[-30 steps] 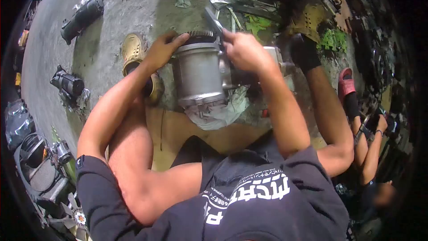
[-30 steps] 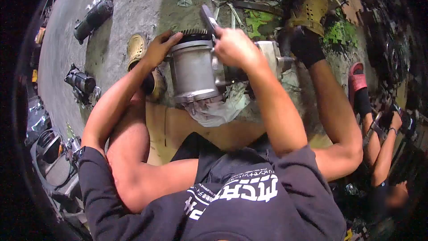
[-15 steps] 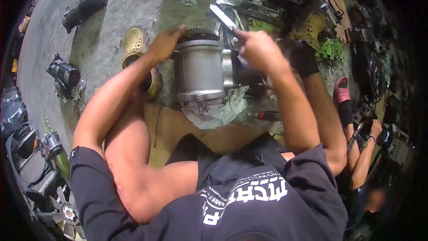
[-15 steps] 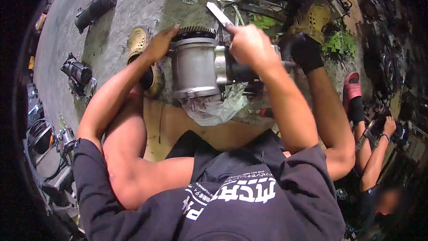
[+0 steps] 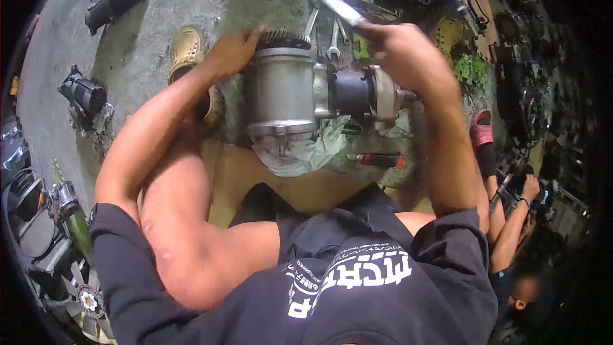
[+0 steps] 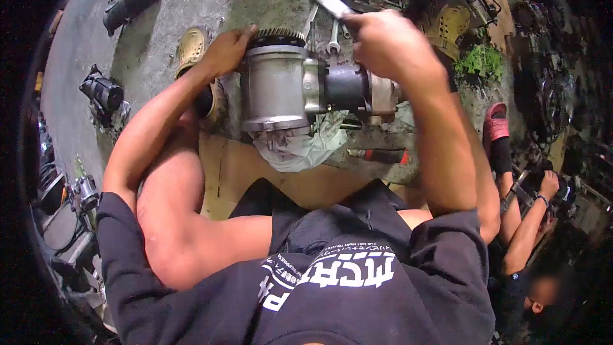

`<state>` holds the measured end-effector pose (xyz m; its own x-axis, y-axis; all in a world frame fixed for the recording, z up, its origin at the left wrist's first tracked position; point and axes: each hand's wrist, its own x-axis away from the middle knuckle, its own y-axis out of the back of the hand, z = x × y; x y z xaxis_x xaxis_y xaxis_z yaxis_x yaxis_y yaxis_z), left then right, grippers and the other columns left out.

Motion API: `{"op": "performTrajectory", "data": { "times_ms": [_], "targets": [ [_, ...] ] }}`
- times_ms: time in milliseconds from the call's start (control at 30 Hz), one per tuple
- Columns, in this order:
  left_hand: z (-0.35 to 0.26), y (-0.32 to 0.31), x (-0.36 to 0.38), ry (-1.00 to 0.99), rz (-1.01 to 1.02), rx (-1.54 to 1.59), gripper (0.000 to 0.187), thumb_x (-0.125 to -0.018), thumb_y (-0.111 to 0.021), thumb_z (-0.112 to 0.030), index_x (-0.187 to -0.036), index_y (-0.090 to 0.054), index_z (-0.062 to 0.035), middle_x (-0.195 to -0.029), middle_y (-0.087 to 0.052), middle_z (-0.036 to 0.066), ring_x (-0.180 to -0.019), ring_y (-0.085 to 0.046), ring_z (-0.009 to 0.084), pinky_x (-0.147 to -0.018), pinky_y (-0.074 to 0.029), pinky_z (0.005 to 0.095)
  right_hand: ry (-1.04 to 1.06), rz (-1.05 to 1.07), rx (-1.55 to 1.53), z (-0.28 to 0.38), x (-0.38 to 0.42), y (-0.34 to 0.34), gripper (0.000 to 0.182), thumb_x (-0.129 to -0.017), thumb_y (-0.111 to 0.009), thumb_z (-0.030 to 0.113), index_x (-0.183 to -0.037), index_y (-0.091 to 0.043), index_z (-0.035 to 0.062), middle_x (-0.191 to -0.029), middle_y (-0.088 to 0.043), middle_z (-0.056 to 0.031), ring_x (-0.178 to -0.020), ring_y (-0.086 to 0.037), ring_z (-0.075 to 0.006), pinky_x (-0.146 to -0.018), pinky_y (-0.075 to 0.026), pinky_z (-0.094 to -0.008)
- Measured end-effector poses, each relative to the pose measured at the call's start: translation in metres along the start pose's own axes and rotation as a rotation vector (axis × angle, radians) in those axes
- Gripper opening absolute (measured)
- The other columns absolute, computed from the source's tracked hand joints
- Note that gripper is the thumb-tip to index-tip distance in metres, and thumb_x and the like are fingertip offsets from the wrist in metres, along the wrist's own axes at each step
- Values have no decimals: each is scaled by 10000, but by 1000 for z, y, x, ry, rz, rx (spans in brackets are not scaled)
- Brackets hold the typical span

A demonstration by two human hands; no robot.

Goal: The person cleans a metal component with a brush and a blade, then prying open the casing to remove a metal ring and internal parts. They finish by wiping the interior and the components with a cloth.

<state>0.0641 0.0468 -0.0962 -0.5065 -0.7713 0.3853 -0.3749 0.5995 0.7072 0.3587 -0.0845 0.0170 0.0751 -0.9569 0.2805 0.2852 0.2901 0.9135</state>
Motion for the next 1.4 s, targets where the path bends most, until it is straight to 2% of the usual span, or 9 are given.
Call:
{"op": "performTrajectory", "data": {
  "times_ms": [133, 300, 367, 633, 733, 967, 1033, 1167, 1400],
  "targets": [
    [-10, -1, 0, -230, -106, -39, 581, -1024, -467, -510, -1274, -639, -14, -1218, -678, 229, -1167, -636, 367, -1003, -462, 421, -102, -207, -158, 0, 103, 40, 486, -866, -594, 8, -1329, -646, 148, -772, -567, -285, -599, -491, -391, -612, -472, -385],
    [-8, -16, -13, -231, -17, -48, 567, -1015, -484, -513, -1253, -644, -24, -1215, -681, 208, -1152, -638, 351, -994, -463, 406, -257, 105, -87, -16, 121, -18, 597, -830, -577, 29, -1400, -592, 206, -823, -626, -296, -714, -646, -430, -709, -535, -470],
    [-5, -19, -14, -178, -52, 8, 574, -1011, -490, -524, -1250, -646, -26, -1211, -683, 203, -1143, -641, 346, -990, -462, 400, -285, -163, -142, -40, 77, -68, 568, -834, -595, 83, -1386, -603, 216, -895, -657, -294, -811, -682, -426, -755, -536, -511],
    [-7, -16, -11, -190, -33, 22, 572, -1014, -487, -523, -1263, -641, -31, -1210, -687, 202, -1158, -639, 342, -991, -462, 398, -251, -266, -420, 4, 145, 5, 470, -886, -604, 53, -1342, -640, 158, -718, -555, -275, -552, -462, -304, -583, -456, -333],
    [-8, -14, -9, -202, -61, -4, 570, -1016, -480, -518, -1281, -639, -39, -1225, -684, 203, -1170, -637, 345, -998, -462, 397, -253, 130, -181, 11, 132, -43, 571, -866, -583, 68, -1415, -572, 223, -753, -623, -293, -725, -649, -464, -712, -510, -552],
    [-13, -12, -2, -160, -73, -22, 598, -1027, -444, -508, -1297, -628, -7, -1224, -684, 219, -1176, -632, 367, -1006, -457, 398, -296, -181, -441, 35, 121, -29, 451, -936, -593, 119, -1387, -590, 125, -827, -638, -298, -759, -651, -469, -673, -523, -447],
    [-7, -16, -7, -174, -108, 11, 586, -1027, -444, -487, -1294, -626, 2, -1217, -684, 228, -1175, -633, 368, -1007, -456, 402, -35, -505, -537, 45, 139, -30, 479, -936, -574, 85, -1414, -557, 99, -857, -644, -293, -773, -662, -463, -684, -527, -422],
    [12, -20, -18, -146, -197, 132, 548, -1023, -443, -426, -1292, -621, 18, -1206, -681, 253, -1174, -632, 373, -1013, -450, 412, -156, 94, -381, 84, 136, -77, 638, -947, -532, 92, -1549, -323, 65, -864, -655, -328, -781, -675, -476, -700, -537, -512],
    [-3, -18, -10, 4, -173, 86, 532, -1006, -461, -407, -1257, -642, 25, -1206, -679, 262, -1166, -632, 390, -1019, -445, 412, -149, -126, -623, 74, 70, -104, 623, -982, -524, 132, -1503, -260, -86, -737, -606, -382, -682, -630, -536, -653, -516, -606]
  ]
}}
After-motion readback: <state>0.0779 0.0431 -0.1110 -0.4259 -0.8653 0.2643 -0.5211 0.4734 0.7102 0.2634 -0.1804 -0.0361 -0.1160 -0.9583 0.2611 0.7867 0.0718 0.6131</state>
